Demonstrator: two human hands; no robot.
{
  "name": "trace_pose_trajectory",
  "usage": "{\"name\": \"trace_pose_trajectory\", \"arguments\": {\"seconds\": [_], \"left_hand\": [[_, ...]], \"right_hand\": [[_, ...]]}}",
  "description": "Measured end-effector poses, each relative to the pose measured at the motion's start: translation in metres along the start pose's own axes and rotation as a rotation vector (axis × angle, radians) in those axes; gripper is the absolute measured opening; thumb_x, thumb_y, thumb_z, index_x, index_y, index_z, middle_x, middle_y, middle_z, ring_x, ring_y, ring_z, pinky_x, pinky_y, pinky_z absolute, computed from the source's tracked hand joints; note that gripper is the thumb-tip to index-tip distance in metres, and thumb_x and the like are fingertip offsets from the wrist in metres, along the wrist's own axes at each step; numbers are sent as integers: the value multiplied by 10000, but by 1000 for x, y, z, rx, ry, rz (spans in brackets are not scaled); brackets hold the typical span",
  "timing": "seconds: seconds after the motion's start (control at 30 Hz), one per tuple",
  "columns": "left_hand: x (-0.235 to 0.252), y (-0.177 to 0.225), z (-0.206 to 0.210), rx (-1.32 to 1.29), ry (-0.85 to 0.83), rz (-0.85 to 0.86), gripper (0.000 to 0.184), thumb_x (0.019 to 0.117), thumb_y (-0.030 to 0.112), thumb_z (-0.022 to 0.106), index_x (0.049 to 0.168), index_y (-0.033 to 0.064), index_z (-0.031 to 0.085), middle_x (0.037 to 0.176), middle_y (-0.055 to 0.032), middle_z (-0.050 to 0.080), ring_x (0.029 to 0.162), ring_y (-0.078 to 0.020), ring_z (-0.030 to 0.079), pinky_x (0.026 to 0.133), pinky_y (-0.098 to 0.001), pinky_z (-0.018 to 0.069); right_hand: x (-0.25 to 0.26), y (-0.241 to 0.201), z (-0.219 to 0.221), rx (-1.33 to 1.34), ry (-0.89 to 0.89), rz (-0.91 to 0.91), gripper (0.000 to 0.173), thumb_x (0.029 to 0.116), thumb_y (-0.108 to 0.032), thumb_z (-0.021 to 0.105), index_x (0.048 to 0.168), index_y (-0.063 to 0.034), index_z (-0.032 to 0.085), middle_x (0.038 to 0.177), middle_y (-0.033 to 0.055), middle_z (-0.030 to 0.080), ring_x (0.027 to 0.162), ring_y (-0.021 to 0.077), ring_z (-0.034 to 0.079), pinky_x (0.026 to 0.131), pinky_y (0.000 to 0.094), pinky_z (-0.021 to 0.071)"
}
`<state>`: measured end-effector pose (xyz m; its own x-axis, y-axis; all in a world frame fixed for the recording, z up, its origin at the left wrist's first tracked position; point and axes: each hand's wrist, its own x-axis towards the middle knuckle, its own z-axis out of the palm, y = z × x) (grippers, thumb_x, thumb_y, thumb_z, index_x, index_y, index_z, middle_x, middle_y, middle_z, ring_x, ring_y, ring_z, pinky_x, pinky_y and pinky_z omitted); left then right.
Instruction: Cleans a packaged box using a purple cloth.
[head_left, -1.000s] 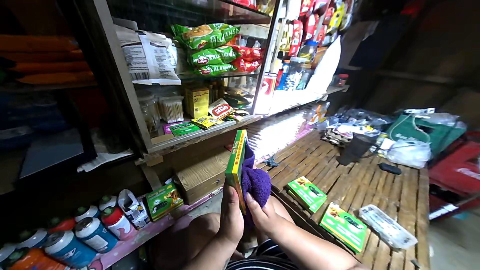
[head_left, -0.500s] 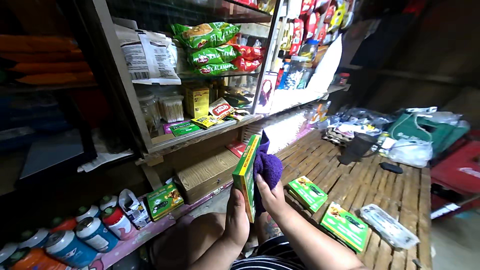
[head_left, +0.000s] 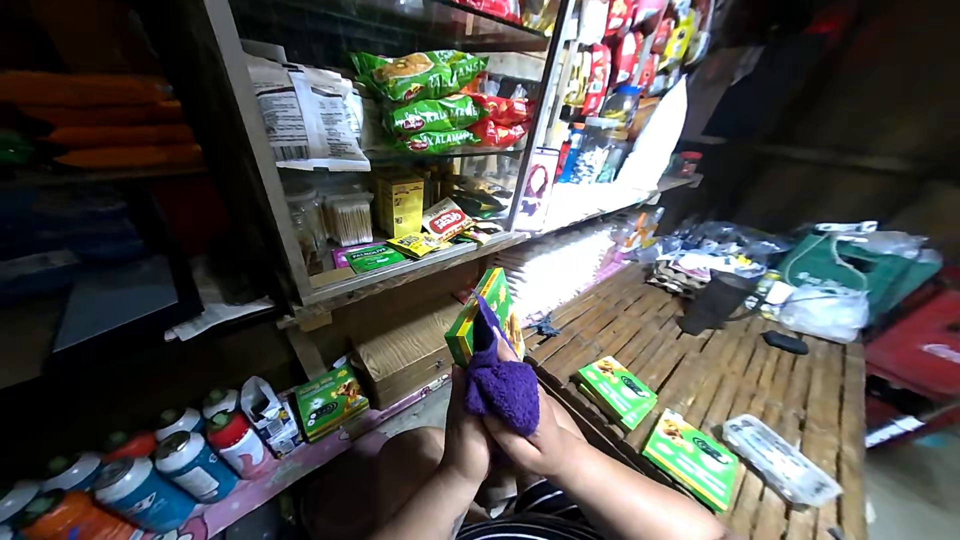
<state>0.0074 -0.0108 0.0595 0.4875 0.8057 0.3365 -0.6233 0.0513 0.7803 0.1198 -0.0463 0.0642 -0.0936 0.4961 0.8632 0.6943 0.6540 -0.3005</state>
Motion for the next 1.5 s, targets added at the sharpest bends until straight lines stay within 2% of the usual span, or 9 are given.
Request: {"name": "trace_pose_trajectory", "arguments": {"seconds": [0.17, 0.27, 0.33, 0.43, 0.57, 0.77, 1.2, 1.37, 1.5], "left_hand": [[5, -6, 2, 68, -43, 48, 534, 1103, 357, 163, 1412, 0, 413, 1252, -25, 609, 1178, -22, 571, 1042, -244, 472], [7, -7, 3, 104, -72, 72, 741, 1066, 574, 237, 1467, -40, 343, 1357, -56, 559, 1272, -27, 521, 1111, -249, 426], [7, -11, 3, 94, -85, 60, 843, 1009, 669, 289, 1473, -32, 341, 1350, -63, 578, 1259, -54, 551, 1094, -273, 458], [7, -15, 3, 122, -93, 52, 834, 1016, 666, 270, 1450, -37, 381, 1299, -70, 612, 1201, -74, 597, 1051, -288, 501], [5, -15, 3, 127, -93, 23, 834, 1030, 646, 262, 1474, -54, 347, 1346, -92, 587, 1237, -85, 580, 1080, -300, 484], [6, -15, 2, 115, -99, 58, 836, 1016, 663, 288, 1461, -39, 379, 1323, -87, 607, 1224, -99, 594, 1069, -310, 497], [12, -9, 1, 14, 50, 164, 833, 955, 726, 353, 1408, 29, 409, 1209, -11, 659, 1145, -88, 642, 1004, -327, 548], [7, -21, 2, 33, -52, 191, 816, 958, 711, 345, 1396, 29, 432, 1192, 12, 669, 1133, -56, 642, 1005, -306, 545], [2, -26, 3, 96, -108, 144, 851, 991, 683, 309, 1405, -54, 405, 1223, -32, 654, 1151, -55, 630, 1022, -303, 535]], "right_hand": [[1, 12, -6, -17, 44, 26, 580, 1033, -403, 495, 1429, 20, 494, 1519, 215, 479, 1475, 248, 390, 1254, 463, 273], [-1, 22, -8, 35, 154, 94, 522, 1024, -321, 534, 1422, 14, 496, 1426, 138, 573, 1350, 122, 516, 1179, 368, 399], [-3, 32, -10, 62, 243, 164, 451, 1022, -297, 562, 1311, 49, 555, 1251, 92, 665, 1198, 44, 600, 1082, 289, 482], [-2, 42, -12, 110, 320, 252, 381, 1022, -268, 574, 1216, 60, 574, 1134, 30, 691, 1108, -7, 625, 1022, 246, 517], [-3, 53, -14, 156, 373, 341, 406, 1008, -224, 568, 1226, 118, 534, 1129, 71, 679, 1084, 8, 636, 1002, 237, 526], [-3, 59, -15, 190, 408, 418, 359, 1014, -191, 557, 1211, 109, 534, 1079, 62, 686, 1012, 16, 662, 948, 232, 557], [-17, 69, -8, 74, 342, 409, 453, 1004, -225, 574, 1252, 152, 538, 1184, 176, 661, 1136, 80, 634, 1039, 263, 504], [-8, 57, -22, 83, 402, 413, 394, 1000, -203, 575, 1223, 120, 544, 1121, 110, 676, 1066, 48, 652, 981, 251, 540], [1, 44, -34, 104, 465, 443, 376, 989, -187, 590, 1224, 101, 530, 1073, 53, 687, 1002, 21, 667, 932, 238, 566]]}}
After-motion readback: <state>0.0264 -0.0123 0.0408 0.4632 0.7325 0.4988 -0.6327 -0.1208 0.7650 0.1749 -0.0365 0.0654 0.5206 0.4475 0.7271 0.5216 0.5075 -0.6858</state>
